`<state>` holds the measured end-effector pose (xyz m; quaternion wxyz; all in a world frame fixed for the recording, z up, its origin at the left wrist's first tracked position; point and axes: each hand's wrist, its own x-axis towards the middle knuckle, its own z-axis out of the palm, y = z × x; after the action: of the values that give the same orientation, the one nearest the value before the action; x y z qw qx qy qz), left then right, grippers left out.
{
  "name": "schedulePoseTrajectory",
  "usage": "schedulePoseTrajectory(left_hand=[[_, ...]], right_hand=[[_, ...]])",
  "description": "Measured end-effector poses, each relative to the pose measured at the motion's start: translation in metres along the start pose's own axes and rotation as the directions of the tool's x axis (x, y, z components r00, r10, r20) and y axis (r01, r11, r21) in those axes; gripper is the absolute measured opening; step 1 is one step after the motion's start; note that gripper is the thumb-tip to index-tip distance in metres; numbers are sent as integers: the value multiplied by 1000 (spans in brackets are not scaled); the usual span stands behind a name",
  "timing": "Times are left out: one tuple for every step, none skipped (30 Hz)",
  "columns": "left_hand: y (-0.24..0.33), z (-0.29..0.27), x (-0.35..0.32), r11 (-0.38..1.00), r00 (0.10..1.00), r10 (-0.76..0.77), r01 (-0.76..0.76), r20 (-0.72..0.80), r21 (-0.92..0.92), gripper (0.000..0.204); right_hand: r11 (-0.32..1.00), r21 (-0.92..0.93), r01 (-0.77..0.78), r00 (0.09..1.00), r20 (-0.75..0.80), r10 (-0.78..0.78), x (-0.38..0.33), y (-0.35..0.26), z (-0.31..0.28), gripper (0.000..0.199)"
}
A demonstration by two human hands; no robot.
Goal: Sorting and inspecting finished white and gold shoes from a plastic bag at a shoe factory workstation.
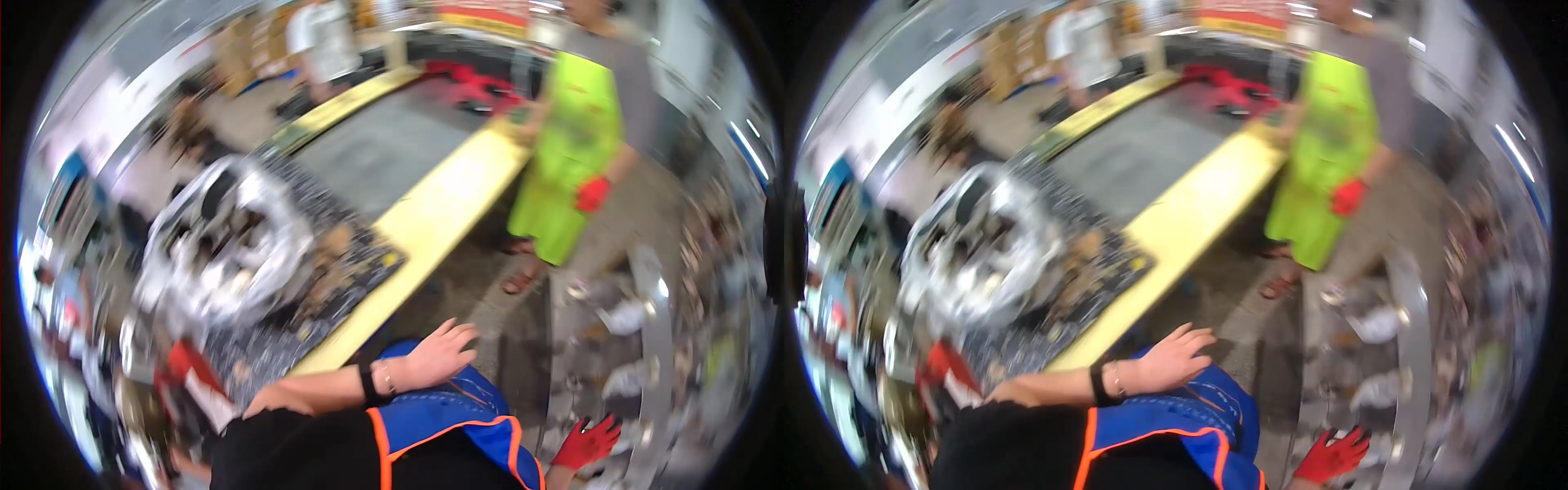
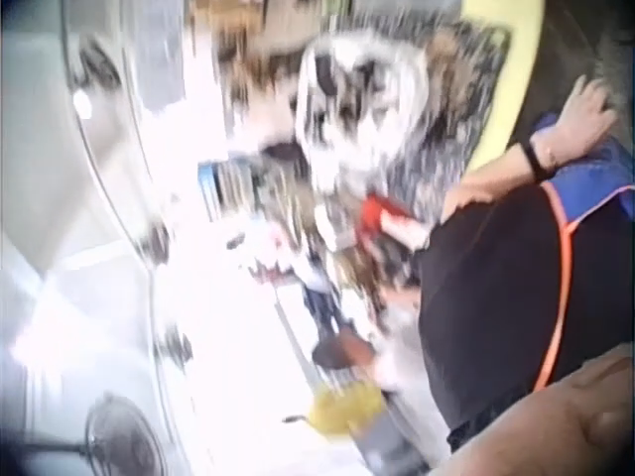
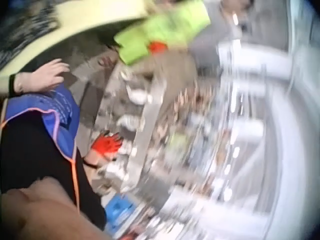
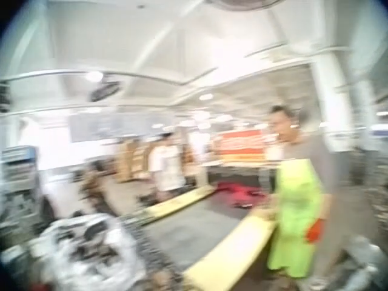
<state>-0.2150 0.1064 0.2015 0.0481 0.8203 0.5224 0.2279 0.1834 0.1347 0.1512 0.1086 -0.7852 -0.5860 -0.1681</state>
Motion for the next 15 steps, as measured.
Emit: schedulePoseTrajectory(left_hand=[[-3, -9, -9, 999, 999, -48, 48, -21, 8, 18], [-4, -20, -18, 990, 989, -138, 138, -51, 14, 17], [-9, -25, -30, 980, 975, -186, 192, -118, 43, 20], [-13, -37, -45, 964, 953, -253, 263, -165, 41, 19], [-17, -51, -57, 948, 929, -303, 317, -213, 33, 18], [-19, -62, -69, 922, 893, -359, 385, -272, 46, 17], [-27, -71, -82, 900, 855, -369, 426, -365, 88, 16], [-37, -81, -97, 864, 796, -409, 495, -446, 92, 16], [-47, -93, -115, 824, 729, -442, 560, -523, 86, 16], [-58, -111, -132, 782, 700, -440, 606, -563, 143, 16], [-67, -131, -151, 728, 666, -434, 656, -606, 200, 17], [-79, -142, -174, 643, 576, -476, 743, -665, 184, 19], [-91, -152, -196, 553, 480, -505, 818, -717, 159, 21], [-101, -168, -213, 490, 427, -499, 857, -754, 161, 23], [-111, -183, -228, 425, 375, -490, 891, -787, 160, 25]], right_hand=[[988, 12, 151, 973, -181, -146, -4, -12, 2, 62], [962, 155, 226, 965, -168, -199, 0, -44, -5, 62], [921, 283, 267, 961, -151, -233, 2, -77, -16, 62], [807, 448, 384, 921, -124, -369, 7, -114, -33, 61], [787, 455, 416, 906, -132, -402, 12, -141, -38, 61], [659, 551, 512, 836, -142, -531, 14, -167, -39, 57], [515, 636, 575, 752, -165, -638, 14, -191, -39, 53], [499, 637, 588, 740, -174, -650, 14, -214, -42, 53], [400, 685, 609, 673, -180, -717, 14, -234, -45, 50], [313, 724, 615, 610, -184, -771, 13, -251, -50, 48], [305, 719, 624, 601, -193, -776, 12, -271, -60, 48], [168, 748, 642, 507, -250, -825, 7, -291, -73, 44], [31, 765, 644, 411, -311, -857, -1, -310, -85, 39], [-63, 753, 655, 373, -394, -840, -11, -328, -93, 35], [-61, 745, 664, 370, -399, -839, -21, -343, -104, 35]])
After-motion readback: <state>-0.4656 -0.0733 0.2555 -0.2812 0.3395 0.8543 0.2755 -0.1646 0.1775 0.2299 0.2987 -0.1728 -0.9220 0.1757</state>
